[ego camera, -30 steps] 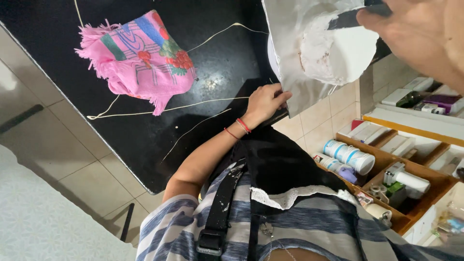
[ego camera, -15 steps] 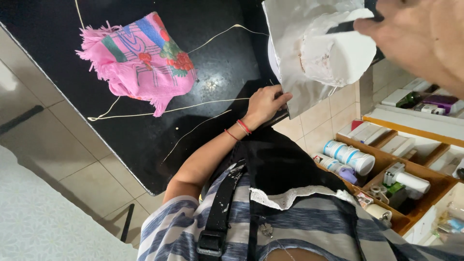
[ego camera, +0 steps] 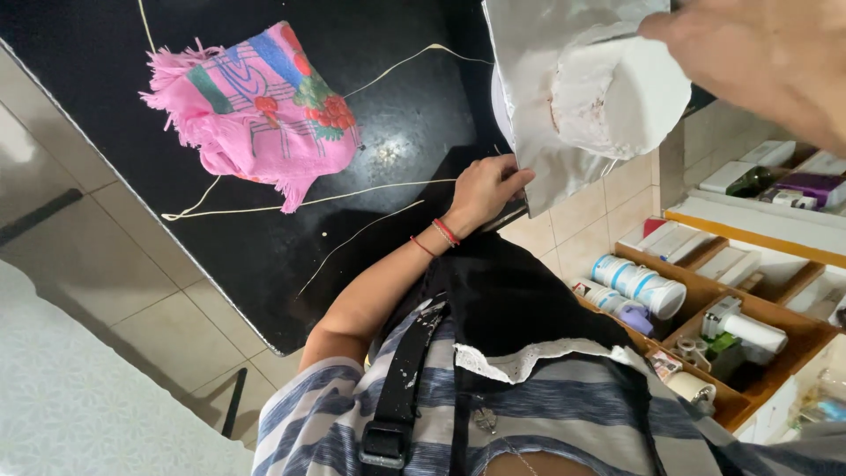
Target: Frosting a small round cake with white icing using a spatula.
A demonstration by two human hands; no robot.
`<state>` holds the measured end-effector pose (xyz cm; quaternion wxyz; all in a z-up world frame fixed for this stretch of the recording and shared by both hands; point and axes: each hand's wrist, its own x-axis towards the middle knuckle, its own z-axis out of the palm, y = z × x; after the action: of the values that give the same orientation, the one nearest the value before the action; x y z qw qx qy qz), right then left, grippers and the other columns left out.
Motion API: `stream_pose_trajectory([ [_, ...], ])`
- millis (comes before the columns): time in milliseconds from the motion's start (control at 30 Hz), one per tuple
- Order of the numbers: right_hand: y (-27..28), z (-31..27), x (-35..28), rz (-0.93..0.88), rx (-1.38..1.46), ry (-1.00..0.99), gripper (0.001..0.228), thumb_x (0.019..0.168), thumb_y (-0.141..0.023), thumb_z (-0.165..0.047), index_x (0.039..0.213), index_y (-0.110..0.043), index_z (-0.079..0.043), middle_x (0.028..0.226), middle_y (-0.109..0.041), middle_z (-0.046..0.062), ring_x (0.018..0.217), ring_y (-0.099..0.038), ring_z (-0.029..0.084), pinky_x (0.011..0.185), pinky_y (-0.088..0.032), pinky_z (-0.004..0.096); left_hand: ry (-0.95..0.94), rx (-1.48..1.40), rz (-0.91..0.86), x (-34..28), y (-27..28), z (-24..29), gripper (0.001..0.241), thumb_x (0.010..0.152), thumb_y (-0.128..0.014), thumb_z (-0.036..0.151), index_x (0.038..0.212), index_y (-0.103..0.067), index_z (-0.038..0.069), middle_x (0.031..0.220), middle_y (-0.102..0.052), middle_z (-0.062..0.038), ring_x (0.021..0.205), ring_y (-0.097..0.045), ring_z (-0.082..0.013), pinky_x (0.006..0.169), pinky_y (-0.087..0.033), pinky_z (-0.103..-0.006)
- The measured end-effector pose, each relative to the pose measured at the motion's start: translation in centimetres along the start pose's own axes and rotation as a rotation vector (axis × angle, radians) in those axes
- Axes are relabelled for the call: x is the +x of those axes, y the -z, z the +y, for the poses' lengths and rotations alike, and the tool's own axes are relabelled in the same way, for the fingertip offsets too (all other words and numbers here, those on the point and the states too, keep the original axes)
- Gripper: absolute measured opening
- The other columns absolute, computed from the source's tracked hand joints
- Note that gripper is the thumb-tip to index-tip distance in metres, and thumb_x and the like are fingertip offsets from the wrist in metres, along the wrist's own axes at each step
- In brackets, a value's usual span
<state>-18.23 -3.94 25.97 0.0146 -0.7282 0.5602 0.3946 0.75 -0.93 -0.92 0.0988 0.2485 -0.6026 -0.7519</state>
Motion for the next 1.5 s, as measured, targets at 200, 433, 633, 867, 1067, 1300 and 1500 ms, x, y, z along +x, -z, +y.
stream_pose_trajectory([
  [200,7.8,-2.7,1.5,-0.028,-0.379,0.115,0.025,0.086,-0.064,-0.022,0.109,-0.072,-0.020,0.096,-0.068,-0.003,0.097,-0.068,0.014,0.080,-0.055,0.028,-0.004,-0.001,0.008,0.2,0.1,-0.3,0.028,0.092,-0.067,0.036,0.091,-0.076,0.011,0.068,-0.076,-0.001,0.064,-0.075,-0.0176,0.061,-0.056,-0.0329],
  [433,6.7,-2.7,3.0,-0.041,-0.613,0.230,0.020,0.081,-0.065,-0.028,0.099,-0.072,-0.026,0.097,-0.066,-0.008,0.097,-0.068,0.008,0.081,-0.053,0.024,-0.014,0.008,0.010,0.0,0.0,-0.3,0.028,0.093,-0.065,0.036,0.090,-0.075,0.010,0.069,-0.076,0.000,0.065,-0.075,-0.0179,0.062,-0.056,-0.0331],
  [633,5.6,-1.4,3.1,-0.125,-0.514,0.090,0.036,0.078,-0.068,-0.020,0.114,-0.073,-0.023,0.102,-0.070,-0.001,0.091,-0.073,0.014,0.063,-0.056,0.027,0.002,0.028,0.041,-0.1,-0.1,-0.1,0.028,0.092,-0.066,0.037,0.090,-0.076,0.011,0.068,-0.075,-0.001,0.065,-0.074,-0.0194,0.062,-0.055,-0.0345],
  [867,4.6,-2.7,3.6,-0.328,-0.382,0.033,0.031,0.087,-0.066,-0.019,0.117,-0.072,-0.020,0.104,-0.071,0.003,0.089,-0.076,0.018,0.064,-0.058,0.030,-0.008,0.017,0.024,0.0,-0.2,-0.2,0.028,0.091,-0.065,0.037,0.089,-0.075,0.011,0.067,-0.075,0.000,0.065,-0.074,-0.0202,0.061,-0.055,-0.0359],
  [1067,4.3,-2.0,2.8,-0.176,-0.447,0.103,0.025,0.089,-0.064,-0.023,0.112,-0.073,-0.022,0.104,-0.068,-0.002,0.093,-0.073,0.015,0.075,-0.056,0.031,-0.006,0.031,0.026,0.1,-0.3,-0.1,0.029,0.092,-0.065,0.038,0.087,-0.074,0.010,0.066,-0.074,-0.001,0.065,-0.074,-0.0207,0.061,-0.055,-0.0363],
  [1300,4.0,-1.5,3.1,-0.118,-0.471,0.142,0.016,0.090,-0.064,-0.023,0.103,-0.073,-0.026,0.100,-0.066,-0.005,0.094,-0.071,0.014,0.077,-0.054,0.031,0.005,0.037,0.030,-0.3,-0.5,-0.2,0.030,0.092,-0.066,0.038,0.086,-0.074,0.011,0.068,-0.075,-0.001,0.066,-0.074,-0.0214,0.061,-0.055,-0.0366],
  [1500,1.4,2.2,3.9,-0.223,-0.455,0.002,0.034,0.082,-0.067,-0.021,0.115,-0.074,-0.031,0.109,-0.072,-0.004,0.093,-0.075,0.015,0.074,-0.057,0.032,-0.017,0.050,0.044,-0.1,-0.3,-0.1,0.029,0.092,-0.066,0.038,0.089,-0.075,0.010,0.068,-0.074,-0.002,0.066,-0.074,-0.0218,0.062,-0.055,-0.0365],
])
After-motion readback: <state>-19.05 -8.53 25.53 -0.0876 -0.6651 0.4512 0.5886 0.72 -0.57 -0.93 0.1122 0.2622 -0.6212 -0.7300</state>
